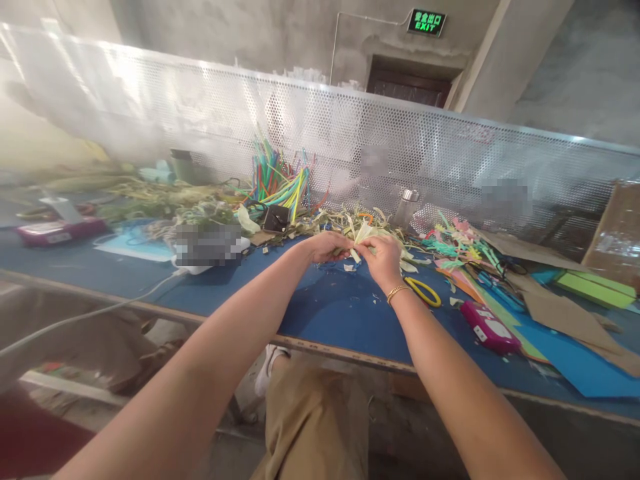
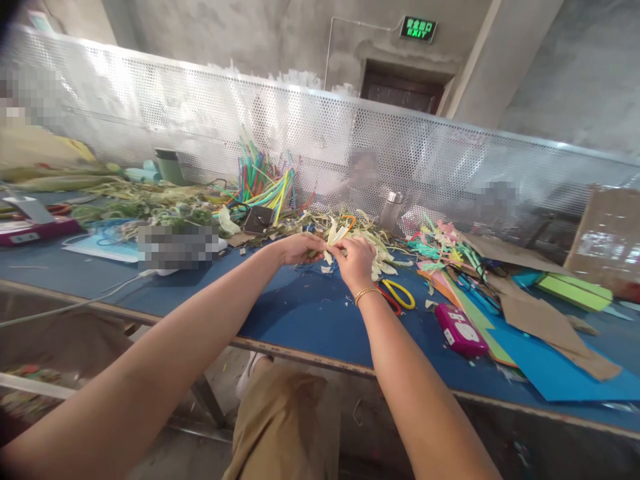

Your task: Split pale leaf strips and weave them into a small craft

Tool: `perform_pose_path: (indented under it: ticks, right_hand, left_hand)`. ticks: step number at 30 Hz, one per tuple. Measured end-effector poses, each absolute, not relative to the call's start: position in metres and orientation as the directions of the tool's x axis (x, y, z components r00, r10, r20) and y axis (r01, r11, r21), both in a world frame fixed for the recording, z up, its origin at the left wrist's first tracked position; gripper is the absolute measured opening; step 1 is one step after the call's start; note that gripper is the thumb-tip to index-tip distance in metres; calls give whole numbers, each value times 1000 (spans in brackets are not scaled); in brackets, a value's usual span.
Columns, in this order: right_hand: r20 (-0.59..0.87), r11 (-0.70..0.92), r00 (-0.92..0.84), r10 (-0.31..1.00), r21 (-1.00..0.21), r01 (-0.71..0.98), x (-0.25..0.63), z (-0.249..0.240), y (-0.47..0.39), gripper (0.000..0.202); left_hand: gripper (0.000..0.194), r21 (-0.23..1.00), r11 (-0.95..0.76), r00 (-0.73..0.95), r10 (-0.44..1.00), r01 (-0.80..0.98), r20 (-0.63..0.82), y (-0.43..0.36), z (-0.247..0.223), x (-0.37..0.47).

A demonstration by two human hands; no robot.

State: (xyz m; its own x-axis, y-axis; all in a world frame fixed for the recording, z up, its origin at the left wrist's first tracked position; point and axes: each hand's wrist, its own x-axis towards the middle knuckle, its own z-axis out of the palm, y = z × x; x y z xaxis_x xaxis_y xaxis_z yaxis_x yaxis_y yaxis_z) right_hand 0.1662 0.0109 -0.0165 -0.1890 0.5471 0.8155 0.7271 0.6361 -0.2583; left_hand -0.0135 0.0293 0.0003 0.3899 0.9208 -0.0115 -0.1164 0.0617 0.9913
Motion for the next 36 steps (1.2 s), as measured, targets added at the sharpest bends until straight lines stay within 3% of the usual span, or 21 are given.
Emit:
perform_pose_path:
  ticks: [7,14,21,26,30,33,36]
  right_hand:
    - [650,606,-99,753,-627,489,165,-23,20,32]
    - [440,431,-55,896,-835,342,166,-30,24,36]
    - [410,434,-148,900,-874,220,166,-34,26,38]
    - [507,499,-64,860,-809,311,167,-33,27,32]
    - [489,477,-41,872,-826,300,166,-31,26,31]
    - [437,424,34,899,-887,183,164,-30,25,35]
    - [363,364,95,927,-931,7,164,-29,27,37]
  left_hand:
    - [23,999,-44,440,897,-16,46,37,-5,-17]
    - [26,962,-245,496,854,121,156,33,-4,-17]
    - [20,924,-329,524,831,194,185,30,-1,-16]
    - [26,927,-338,494,842,163,220,29,-1,-13]
    - [39,948,-310,431,867,70,251,30,-3,-10]
    - [32,943,-334,422,853,-10,306,34,-4,-9]
    - [21,886,-464,301,843,-12,446,40,-3,-9]
